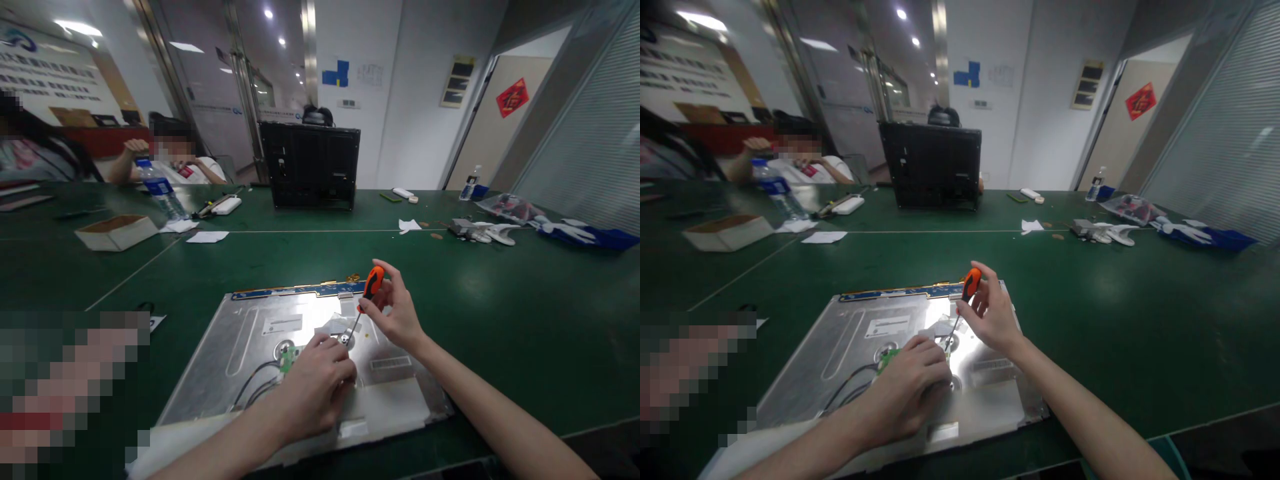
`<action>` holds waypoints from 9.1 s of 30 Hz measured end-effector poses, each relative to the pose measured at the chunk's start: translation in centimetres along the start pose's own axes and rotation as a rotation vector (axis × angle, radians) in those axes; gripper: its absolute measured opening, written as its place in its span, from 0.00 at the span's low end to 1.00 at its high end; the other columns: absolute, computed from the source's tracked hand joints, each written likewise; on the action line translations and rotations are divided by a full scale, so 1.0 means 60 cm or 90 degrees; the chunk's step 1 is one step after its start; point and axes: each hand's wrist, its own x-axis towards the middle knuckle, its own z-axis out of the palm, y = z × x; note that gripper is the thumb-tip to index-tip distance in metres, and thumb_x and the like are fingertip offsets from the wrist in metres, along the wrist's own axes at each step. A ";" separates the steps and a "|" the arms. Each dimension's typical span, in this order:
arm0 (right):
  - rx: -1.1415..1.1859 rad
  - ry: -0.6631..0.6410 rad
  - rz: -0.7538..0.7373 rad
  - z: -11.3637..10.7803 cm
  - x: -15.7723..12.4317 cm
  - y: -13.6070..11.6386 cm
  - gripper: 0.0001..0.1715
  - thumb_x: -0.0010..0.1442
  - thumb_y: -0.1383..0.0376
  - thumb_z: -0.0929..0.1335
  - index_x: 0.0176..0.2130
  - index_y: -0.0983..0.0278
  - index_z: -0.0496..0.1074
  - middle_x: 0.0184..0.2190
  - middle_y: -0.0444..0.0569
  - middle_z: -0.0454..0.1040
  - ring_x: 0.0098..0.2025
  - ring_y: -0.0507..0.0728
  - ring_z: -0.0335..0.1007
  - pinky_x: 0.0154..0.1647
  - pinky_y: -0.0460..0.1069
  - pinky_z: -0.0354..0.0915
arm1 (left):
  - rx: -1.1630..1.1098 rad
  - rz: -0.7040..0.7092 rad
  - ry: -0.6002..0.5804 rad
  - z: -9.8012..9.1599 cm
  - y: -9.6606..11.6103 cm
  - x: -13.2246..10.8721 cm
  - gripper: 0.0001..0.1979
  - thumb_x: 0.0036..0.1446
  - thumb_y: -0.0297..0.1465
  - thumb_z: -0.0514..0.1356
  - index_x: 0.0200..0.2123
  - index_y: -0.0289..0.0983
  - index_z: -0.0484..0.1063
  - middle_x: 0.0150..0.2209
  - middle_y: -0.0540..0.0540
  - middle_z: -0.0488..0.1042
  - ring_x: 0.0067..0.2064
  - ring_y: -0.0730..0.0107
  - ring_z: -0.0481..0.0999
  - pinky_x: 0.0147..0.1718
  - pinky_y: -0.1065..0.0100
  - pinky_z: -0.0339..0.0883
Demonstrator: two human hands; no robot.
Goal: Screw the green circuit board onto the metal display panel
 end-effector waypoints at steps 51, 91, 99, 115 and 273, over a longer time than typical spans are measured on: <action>-0.153 0.039 -0.179 -0.018 -0.031 -0.036 0.38 0.59 0.69 0.69 0.65 0.58 0.56 0.24 0.36 0.67 0.19 0.49 0.65 0.21 0.44 0.65 | 0.093 0.023 0.064 0.021 0.004 -0.009 0.04 0.57 0.25 0.59 0.30 0.39 0.72 0.33 0.48 0.77 0.37 0.63 0.73 0.55 0.54 0.58; -0.145 -0.026 -0.319 0.010 -0.062 -0.054 0.38 0.60 0.71 0.66 0.66 0.59 0.54 0.29 0.40 0.69 0.20 0.49 0.62 0.17 0.43 0.63 | 0.056 0.028 0.023 0.009 0.000 -0.004 0.04 0.53 0.26 0.60 0.33 0.39 0.74 0.36 0.46 0.78 0.41 0.58 0.75 0.58 0.50 0.57; -0.174 -0.047 -0.353 0.010 -0.063 -0.060 0.38 0.61 0.70 0.65 0.67 0.60 0.53 0.26 0.40 0.70 0.20 0.50 0.63 0.18 0.45 0.64 | 0.036 0.027 0.027 0.010 -0.002 -0.006 0.04 0.54 0.26 0.59 0.33 0.39 0.74 0.39 0.46 0.79 0.43 0.58 0.76 0.58 0.50 0.57; -0.155 -0.048 -0.344 0.007 -0.062 -0.068 0.38 0.61 0.71 0.66 0.67 0.59 0.54 0.30 0.42 0.74 0.20 0.50 0.65 0.18 0.44 0.64 | 0.062 0.031 0.014 0.010 -0.004 -0.007 0.05 0.57 0.28 0.60 0.37 0.40 0.75 0.39 0.45 0.79 0.44 0.57 0.75 0.58 0.50 0.57; -0.198 -0.047 -0.345 0.014 -0.064 -0.063 0.35 0.63 0.70 0.66 0.66 0.65 0.54 0.26 0.40 0.70 0.19 0.50 0.64 0.18 0.45 0.64 | 0.052 0.049 0.028 0.015 -0.006 -0.007 0.05 0.57 0.27 0.59 0.37 0.38 0.73 0.39 0.43 0.79 0.43 0.56 0.77 0.57 0.49 0.59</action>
